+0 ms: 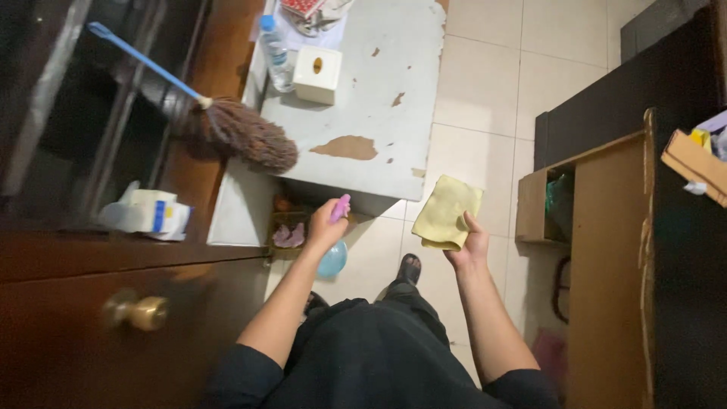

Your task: Cleaning a wooden cabinet, a table, and a desk using a spray bottle and cloth.

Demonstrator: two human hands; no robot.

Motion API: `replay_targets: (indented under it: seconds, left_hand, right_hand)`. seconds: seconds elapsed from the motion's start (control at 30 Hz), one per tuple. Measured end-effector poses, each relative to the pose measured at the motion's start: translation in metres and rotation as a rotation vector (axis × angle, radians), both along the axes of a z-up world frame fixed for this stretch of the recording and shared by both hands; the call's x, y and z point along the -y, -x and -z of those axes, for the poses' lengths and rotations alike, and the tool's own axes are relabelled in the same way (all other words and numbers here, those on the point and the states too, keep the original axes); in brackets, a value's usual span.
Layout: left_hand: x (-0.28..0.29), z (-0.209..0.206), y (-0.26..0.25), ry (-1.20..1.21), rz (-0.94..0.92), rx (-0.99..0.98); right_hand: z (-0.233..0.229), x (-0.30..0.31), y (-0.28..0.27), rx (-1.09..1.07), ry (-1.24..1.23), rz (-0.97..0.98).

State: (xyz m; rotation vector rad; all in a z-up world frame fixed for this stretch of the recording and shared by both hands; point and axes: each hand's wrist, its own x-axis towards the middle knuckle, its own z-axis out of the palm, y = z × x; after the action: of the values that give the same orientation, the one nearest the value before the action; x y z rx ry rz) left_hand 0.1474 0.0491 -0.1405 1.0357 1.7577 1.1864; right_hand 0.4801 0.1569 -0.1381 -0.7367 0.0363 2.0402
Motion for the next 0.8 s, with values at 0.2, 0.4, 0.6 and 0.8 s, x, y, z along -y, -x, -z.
replay_targets:
  seconds: [0.2, 0.4, 0.6, 0.8]
  left_hand:
    - [-0.083, 0.049, -0.04, 0.079, -0.189, -0.269]
    - [-0.155, 0.042, -0.07, 0.208, -0.45, -0.275]
    - [-0.189, 0.026, -0.088, 0.13, -0.469, -0.231]
    - [-0.208, 0.008, -0.105, 0.172, -0.49, -0.257]
  right_hand:
    - [0.02, -0.076, -0.085, 0.122, 0.083, -0.036]
    - [0.024, -0.152, -0.17, 0.343, 0.157, -0.053]
    - [0.046, -0.194, -0.217, 0.288, 0.196, -0.102]
    - [0.004, -0.234, -0.173, 0.455, 0.353, -0.182]
